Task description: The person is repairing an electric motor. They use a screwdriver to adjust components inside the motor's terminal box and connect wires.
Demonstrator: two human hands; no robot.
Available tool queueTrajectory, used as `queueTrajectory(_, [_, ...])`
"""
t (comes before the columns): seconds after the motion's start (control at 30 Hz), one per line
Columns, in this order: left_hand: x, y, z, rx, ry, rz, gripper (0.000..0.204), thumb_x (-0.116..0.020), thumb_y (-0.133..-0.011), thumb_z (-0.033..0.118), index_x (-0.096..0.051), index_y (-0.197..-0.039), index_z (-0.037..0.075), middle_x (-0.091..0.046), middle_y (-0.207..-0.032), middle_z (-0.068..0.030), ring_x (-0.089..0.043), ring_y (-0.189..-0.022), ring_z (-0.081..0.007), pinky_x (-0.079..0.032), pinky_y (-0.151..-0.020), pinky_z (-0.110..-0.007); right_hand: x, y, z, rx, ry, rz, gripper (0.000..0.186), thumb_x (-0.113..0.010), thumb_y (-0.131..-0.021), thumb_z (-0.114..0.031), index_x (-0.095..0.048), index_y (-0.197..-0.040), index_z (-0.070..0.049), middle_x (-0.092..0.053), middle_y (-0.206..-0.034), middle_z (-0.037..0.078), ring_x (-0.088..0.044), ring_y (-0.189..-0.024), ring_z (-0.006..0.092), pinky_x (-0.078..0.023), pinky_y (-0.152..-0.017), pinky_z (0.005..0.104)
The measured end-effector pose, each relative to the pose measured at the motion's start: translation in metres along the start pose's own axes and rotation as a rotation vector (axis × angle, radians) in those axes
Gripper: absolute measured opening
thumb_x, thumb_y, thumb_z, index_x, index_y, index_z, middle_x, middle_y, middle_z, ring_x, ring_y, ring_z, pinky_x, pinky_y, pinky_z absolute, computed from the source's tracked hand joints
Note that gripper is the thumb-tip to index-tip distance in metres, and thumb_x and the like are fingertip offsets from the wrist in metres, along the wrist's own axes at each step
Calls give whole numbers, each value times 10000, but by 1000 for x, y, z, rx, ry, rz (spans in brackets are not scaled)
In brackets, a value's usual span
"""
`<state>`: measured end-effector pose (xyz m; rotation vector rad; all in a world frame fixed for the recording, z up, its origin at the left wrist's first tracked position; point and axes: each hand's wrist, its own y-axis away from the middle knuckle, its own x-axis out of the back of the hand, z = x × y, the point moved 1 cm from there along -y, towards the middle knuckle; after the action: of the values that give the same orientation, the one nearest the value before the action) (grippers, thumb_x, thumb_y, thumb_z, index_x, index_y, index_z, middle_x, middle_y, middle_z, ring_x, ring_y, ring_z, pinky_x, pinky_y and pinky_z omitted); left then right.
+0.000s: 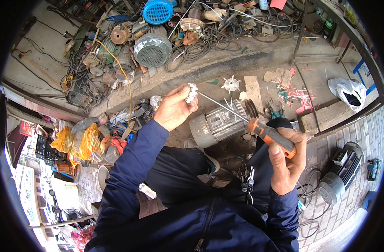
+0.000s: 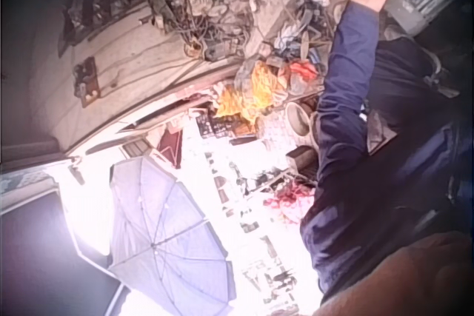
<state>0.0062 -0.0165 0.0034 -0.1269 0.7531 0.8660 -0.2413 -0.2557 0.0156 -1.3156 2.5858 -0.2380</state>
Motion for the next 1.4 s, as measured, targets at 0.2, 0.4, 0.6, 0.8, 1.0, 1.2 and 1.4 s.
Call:
queueTrajectory(0.2, [-3,-1,0,-21,-42,26,145,-592,-1071,166,-642,-1087,30,-620,-917,-45,-635,-807,-185,-546,-721,-325,-1,-1,1,-26,35,10,368,-725,-1001,-251,-571,-1214,8,-583,-904,-15,-474,-745,46,-382,-692,195])
queueTrajectory(0.4, [1,-1,-5,-95,-102,-10,124,-597,-1071,167,-621,-1083,45,-623,-923,-42,-634,-799,-173,-542,-710,-318,-5,-12,14,-145,-95,108,343,-651,-1047,-311,-592,-1177,0,-607,-852,26,-485,-620,75,-384,-556,224])
queueTrajectory(0.6, [3,-4,-10,-213,-286,-22,169,-575,-1084,183,-601,-1172,41,-622,-981,-52,-623,-847,-173,-524,-741,-326,-3,-15,32,-487,-295,135,326,-565,-1087,-358,-606,-1106,-35,-651,-722,87,-428,-401,95,-311,-389,235])
queueTrajectory(0.8, [4,-2,-10,-245,-380,75,170,-577,-1085,179,-594,-1168,32,-608,-975,-52,-606,-818,-157,-514,-732,-308,-4,-10,40,-116,-249,-65,210,-595,-1053,-231,-577,-1119,-32,-677,-1001,98,-595,-741,142,-481,-710,298])
queueTrajectory(1.0, [-1,-2,-16,-198,-357,101,153,-570,-1082,148,-589,-1160,17,-594,-991,-61,-603,-812,-163,-513,-730,-316,2,-14,38,-241,-206,84,279,-586,-1058,-230,-581,-1221,-4,-658,-1008,78,-493,-639,81,-370,-558,207])
queueTrajectory(1.2, [0,-2,-14,-175,-320,115,146,-574,-1083,144,-590,-1161,21,-578,-991,-51,-600,-816,-144,-514,-716,-303,-3,-12,41,10,-180,61,391,-685,-1002,-228,-573,-1293,8,-670,-1089,89,-594,-818,116,-464,-702,251])
queueTrajectory(1.4, [-2,-1,-13,-195,-326,124,145,-600,-1074,154,-585,-1148,31,-603,-974,-37,-601,-794,-106,-527,-697,-275,-4,-12,46,-74,-277,87,339,-629,-1041,-188,-563,-1314,2,-688,-1148,130,-621,-826,151,-501,-725,274])
